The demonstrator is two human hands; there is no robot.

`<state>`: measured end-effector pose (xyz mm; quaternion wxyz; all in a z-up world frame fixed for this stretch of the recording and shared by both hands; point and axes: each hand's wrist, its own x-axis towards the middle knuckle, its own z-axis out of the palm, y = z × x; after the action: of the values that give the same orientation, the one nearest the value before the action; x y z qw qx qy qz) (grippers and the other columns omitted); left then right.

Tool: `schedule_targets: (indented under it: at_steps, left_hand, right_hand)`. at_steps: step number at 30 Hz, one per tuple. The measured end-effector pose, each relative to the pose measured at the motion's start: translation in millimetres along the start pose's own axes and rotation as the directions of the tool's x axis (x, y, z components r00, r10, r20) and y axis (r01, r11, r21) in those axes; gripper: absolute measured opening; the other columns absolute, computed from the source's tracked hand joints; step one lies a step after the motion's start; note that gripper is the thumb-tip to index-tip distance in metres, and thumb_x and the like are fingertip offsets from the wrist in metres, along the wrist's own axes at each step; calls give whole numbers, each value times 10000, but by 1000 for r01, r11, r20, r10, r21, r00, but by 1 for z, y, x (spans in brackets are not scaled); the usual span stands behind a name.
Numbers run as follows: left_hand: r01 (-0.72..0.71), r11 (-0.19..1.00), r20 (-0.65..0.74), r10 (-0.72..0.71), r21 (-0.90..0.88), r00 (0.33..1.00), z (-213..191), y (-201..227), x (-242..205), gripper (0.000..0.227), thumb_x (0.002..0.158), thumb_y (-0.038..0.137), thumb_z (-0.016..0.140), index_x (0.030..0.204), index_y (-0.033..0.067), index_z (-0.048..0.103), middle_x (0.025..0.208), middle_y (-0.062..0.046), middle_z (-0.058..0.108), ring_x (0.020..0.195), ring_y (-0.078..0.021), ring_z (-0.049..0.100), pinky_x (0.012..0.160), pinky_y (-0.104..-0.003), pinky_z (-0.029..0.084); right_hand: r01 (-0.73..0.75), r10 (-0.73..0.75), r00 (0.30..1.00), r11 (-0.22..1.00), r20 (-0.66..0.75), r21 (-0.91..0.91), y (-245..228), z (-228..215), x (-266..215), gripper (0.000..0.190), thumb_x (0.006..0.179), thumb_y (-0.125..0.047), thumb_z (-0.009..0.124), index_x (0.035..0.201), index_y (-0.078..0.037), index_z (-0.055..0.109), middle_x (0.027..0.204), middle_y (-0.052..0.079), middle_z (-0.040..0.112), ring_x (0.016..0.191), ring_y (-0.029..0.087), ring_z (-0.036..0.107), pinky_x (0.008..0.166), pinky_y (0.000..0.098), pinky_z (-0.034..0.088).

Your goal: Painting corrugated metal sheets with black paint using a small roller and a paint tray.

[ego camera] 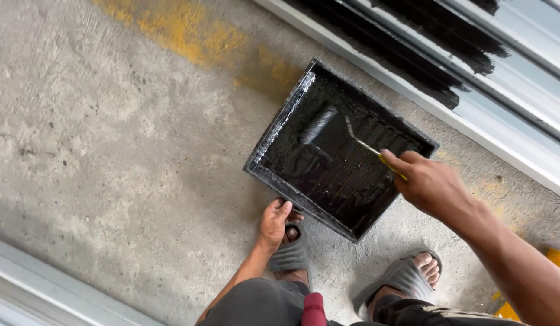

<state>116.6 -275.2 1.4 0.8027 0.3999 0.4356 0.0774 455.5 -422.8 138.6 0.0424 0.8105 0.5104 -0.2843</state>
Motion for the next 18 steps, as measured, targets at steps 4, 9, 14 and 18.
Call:
schedule_targets:
  at_steps: [4,9,14,18]
  left_hand:
    - [16,1000,-12,-16,-15,1000,1,1,-3,224,1026,264,595,973,47,614,784,-125,688,720,-256,734,671,-346,631]
    - [9,1000,6,-9,-22,1000,-1,0,-3,238,1022,270,601,963,41,619,783,-121,678,725,-258,734,695,-347,640]
    - [13,1000,-12,-13,-4,1000,-6,-10,7,210,1029,247,600,1003,39,618,833,-149,727,733,-259,762,667,-330,632]
    - [44,999,-51,-44,8,998,-12,-13,5,185,1032,222,601,1048,39,620,909,-167,785,739,-249,786,647,-305,631]
  right_hand:
    - [-70,73,978,997,194,-24,-10,-59,-21,532,1024,-285,438,1555,-253,418,1184,-10,678,468,158,564,361,324,402]
    - [-97,182,930,959,319,-266,11,-68,-79,551,977,-323,428,1517,-427,382,1038,-150,702,451,106,655,380,294,411]
    - [-91,108,963,993,249,-80,-29,-26,-35,537,1012,-227,404,1543,-305,412,985,4,684,526,149,610,411,313,480]
    - [-14,26,975,998,221,-55,-42,-31,-28,505,995,-247,415,1490,-301,505,947,-13,692,548,95,624,420,212,502]
